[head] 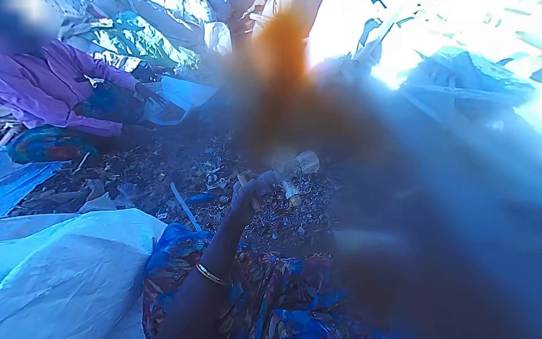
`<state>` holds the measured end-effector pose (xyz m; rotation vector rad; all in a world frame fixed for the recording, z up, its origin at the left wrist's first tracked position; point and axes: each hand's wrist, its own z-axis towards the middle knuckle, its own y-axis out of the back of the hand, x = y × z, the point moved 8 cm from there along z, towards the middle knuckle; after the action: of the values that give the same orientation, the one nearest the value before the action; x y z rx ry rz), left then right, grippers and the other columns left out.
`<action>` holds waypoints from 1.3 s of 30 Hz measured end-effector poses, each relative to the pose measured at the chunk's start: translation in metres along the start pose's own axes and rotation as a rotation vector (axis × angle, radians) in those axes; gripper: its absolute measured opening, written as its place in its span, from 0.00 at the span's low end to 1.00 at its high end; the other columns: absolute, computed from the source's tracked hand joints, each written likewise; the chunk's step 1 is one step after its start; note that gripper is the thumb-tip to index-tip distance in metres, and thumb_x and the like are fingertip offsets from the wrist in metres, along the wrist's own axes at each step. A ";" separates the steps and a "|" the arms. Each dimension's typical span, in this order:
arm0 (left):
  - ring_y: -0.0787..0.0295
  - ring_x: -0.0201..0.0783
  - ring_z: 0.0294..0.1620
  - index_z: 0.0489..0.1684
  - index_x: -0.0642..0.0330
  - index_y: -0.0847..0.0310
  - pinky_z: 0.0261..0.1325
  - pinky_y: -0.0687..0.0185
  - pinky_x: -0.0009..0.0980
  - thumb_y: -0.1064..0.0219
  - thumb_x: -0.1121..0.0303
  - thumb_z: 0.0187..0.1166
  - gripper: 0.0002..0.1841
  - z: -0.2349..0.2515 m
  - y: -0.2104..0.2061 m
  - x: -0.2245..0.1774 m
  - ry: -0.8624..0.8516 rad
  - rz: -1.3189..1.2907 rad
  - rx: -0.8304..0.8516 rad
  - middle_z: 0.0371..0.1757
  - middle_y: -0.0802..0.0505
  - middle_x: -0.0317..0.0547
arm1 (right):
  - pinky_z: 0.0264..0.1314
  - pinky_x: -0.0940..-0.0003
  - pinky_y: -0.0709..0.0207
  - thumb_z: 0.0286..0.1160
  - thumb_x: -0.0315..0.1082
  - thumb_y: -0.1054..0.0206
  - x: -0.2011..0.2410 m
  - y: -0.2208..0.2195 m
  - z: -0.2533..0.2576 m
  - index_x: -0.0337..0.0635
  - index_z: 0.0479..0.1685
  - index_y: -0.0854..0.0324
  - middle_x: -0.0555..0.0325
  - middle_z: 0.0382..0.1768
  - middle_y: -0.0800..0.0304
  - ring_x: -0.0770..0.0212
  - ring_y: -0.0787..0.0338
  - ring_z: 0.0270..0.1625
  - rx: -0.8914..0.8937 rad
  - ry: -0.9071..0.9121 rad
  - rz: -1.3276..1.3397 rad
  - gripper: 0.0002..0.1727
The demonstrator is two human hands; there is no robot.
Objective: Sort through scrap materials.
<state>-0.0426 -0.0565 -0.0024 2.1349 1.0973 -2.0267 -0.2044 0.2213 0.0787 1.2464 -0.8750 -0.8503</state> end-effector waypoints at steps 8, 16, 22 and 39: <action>0.16 0.29 0.22 0.43 0.59 0.25 0.26 0.18 0.23 0.48 0.73 0.83 0.06 0.004 0.005 0.007 0.070 0.019 -0.084 0.28 0.13 0.41 | 0.76 0.31 0.42 0.90 0.47 0.56 -0.008 0.002 0.017 0.45 0.53 0.14 0.48 0.52 0.06 0.44 0.11 0.62 -0.383 0.026 0.118 0.24; 0.18 0.31 0.21 0.42 0.61 0.22 0.25 0.20 0.24 0.43 0.70 0.84 0.06 0.007 0.008 0.016 0.163 0.017 -0.124 0.27 0.14 0.43 | 0.73 0.26 0.39 0.91 0.63 0.65 -0.003 -0.026 0.012 0.43 0.39 0.09 0.40 0.44 0.07 0.35 0.11 0.57 0.010 -0.073 -0.077 0.42; 0.23 0.28 0.15 0.42 0.59 0.22 0.19 0.24 0.20 0.41 0.70 0.84 0.04 0.004 0.011 0.024 0.290 -0.060 -0.190 0.26 0.16 0.42 | 0.73 0.23 0.42 0.86 0.36 0.41 0.026 -0.012 0.003 0.42 0.66 0.14 0.39 0.67 0.15 0.33 0.19 0.72 0.089 0.011 0.066 0.17; 0.21 0.28 0.18 0.37 0.62 0.21 0.22 0.22 0.21 0.38 0.74 0.83 0.04 0.003 0.002 0.027 0.274 0.080 -0.087 0.26 0.14 0.43 | 0.46 0.39 0.24 0.87 0.45 0.57 0.016 -0.044 0.024 0.43 0.50 0.16 0.45 0.40 0.07 0.43 0.06 0.47 -0.091 -0.016 0.046 0.23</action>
<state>-0.0463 -0.0464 -0.0279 2.4203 1.0832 -1.6572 -0.2216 0.1917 0.0388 1.1376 -0.8656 -0.8556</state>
